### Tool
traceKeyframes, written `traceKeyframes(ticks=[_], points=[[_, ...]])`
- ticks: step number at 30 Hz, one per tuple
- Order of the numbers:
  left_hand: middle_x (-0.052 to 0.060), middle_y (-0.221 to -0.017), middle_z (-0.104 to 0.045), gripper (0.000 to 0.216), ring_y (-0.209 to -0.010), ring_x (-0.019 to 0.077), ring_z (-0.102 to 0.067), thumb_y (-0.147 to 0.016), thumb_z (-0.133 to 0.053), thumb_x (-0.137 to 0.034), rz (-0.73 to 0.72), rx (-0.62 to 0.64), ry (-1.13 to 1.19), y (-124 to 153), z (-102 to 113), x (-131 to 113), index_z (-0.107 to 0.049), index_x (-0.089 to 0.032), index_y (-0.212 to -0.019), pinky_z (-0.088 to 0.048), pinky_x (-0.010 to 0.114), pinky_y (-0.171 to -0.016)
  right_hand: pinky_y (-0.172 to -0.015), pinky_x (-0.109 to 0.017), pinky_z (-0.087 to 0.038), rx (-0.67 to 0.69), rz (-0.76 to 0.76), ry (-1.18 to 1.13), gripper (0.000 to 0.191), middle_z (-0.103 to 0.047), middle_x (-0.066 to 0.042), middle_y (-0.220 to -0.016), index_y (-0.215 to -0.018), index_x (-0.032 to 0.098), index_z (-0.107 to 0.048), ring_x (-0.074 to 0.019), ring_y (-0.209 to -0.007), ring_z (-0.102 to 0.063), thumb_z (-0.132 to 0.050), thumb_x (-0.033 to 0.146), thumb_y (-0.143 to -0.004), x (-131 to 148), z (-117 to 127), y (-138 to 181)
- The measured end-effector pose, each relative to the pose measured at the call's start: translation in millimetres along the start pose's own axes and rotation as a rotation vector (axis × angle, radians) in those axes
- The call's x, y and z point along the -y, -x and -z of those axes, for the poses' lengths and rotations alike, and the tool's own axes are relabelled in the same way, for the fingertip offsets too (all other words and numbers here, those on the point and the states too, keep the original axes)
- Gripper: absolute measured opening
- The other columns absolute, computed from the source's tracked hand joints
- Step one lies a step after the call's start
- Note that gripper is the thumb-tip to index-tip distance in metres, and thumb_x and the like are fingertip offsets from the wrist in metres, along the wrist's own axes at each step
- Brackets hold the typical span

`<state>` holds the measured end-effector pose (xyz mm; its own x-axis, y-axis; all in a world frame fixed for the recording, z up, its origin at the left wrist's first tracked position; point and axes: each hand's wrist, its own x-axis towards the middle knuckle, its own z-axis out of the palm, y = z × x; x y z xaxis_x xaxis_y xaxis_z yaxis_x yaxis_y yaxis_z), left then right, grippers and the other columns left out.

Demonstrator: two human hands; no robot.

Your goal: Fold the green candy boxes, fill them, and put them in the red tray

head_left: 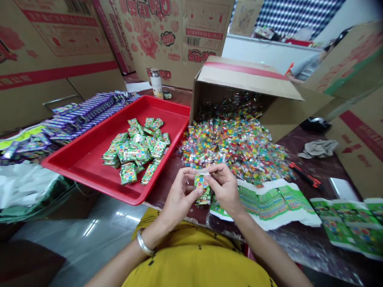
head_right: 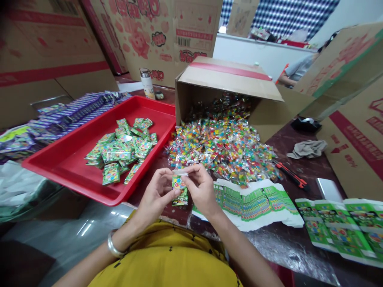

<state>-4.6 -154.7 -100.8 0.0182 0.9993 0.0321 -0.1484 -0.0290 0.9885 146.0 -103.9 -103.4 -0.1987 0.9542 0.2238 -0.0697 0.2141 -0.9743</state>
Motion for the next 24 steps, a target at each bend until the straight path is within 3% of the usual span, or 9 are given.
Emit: traceKeyframes(ticks=[4,10,15,20,22,24], points=[[-0.002,-0.095,-0.051,0.044,-0.071,0.0075,-0.054,-0.082,-0.071,-0.022,0.018,-0.03,0.046,1,0,2,-0.043,-0.027,-0.116,-0.047,0.019,-0.064,-0.071,-0.027,-0.05,0.074,-0.048,-0.093,0.02,-0.064,-0.001,-0.084,-0.084,0.022,-0.058,-0.016,-0.078,-0.061,-0.075,0.033,-0.08,5,1,-7],[0.003,-0.105,-0.056,0.045,-0.09,0.0147,-0.06,-0.086,-0.064,-0.019,-0.06,-0.033,-0.195,5,4,2,-0.044,-0.026,-0.126,-0.052,0.029,-0.082,-0.066,-0.026,-0.047,0.168,-0.202,-0.018,0.022,-0.065,-0.001,-0.078,-0.078,0.019,-0.065,-0.0152,-0.072,-0.058,-0.081,0.033,-0.073,14,11,-20],[0.004,-0.106,-0.055,0.054,-0.086,0.0147,-0.059,-0.087,-0.063,-0.02,-0.033,0.023,-0.229,5,6,-4,-0.043,-0.028,-0.136,-0.053,0.028,-0.076,-0.065,-0.028,-0.045,0.205,-0.144,0.013,0.022,-0.064,0.0,-0.074,-0.068,0.019,-0.064,-0.0149,-0.07,-0.058,-0.078,0.033,-0.077,17,14,-25],[0.004,-0.108,-0.059,0.039,-0.093,0.0161,-0.059,-0.087,-0.064,-0.024,0.014,0.023,-0.154,11,6,-8,-0.055,-0.026,-0.126,-0.053,0.025,-0.077,-0.079,-0.032,-0.047,0.209,0.088,0.173,0.022,-0.066,-0.003,-0.086,-0.07,0.02,-0.065,-0.0176,-0.083,-0.061,-0.065,0.03,-0.09,20,10,-14],[0.004,-0.107,-0.061,0.032,-0.093,0.0161,-0.06,-0.088,-0.063,-0.023,0.015,0.038,-0.162,12,9,-13,-0.056,-0.025,-0.119,-0.053,0.025,-0.076,-0.084,-0.034,-0.048,0.263,0.124,0.236,0.017,-0.068,-0.005,-0.096,-0.08,0.021,-0.069,-0.0197,-0.092,-0.062,-0.061,0.03,-0.092,23,12,-9],[0.005,-0.107,-0.062,0.029,-0.089,0.0159,-0.062,-0.089,-0.06,-0.023,-0.022,0.051,-0.227,4,19,-22,-0.056,-0.024,-0.117,-0.054,0.025,-0.075,-0.083,-0.034,-0.05,0.319,0.09,0.25,0.016,-0.066,-0.007,-0.114,-0.103,0.024,-0.07,-0.0219,-0.104,-0.061,-0.062,0.032,-0.092,26,16,-6]])
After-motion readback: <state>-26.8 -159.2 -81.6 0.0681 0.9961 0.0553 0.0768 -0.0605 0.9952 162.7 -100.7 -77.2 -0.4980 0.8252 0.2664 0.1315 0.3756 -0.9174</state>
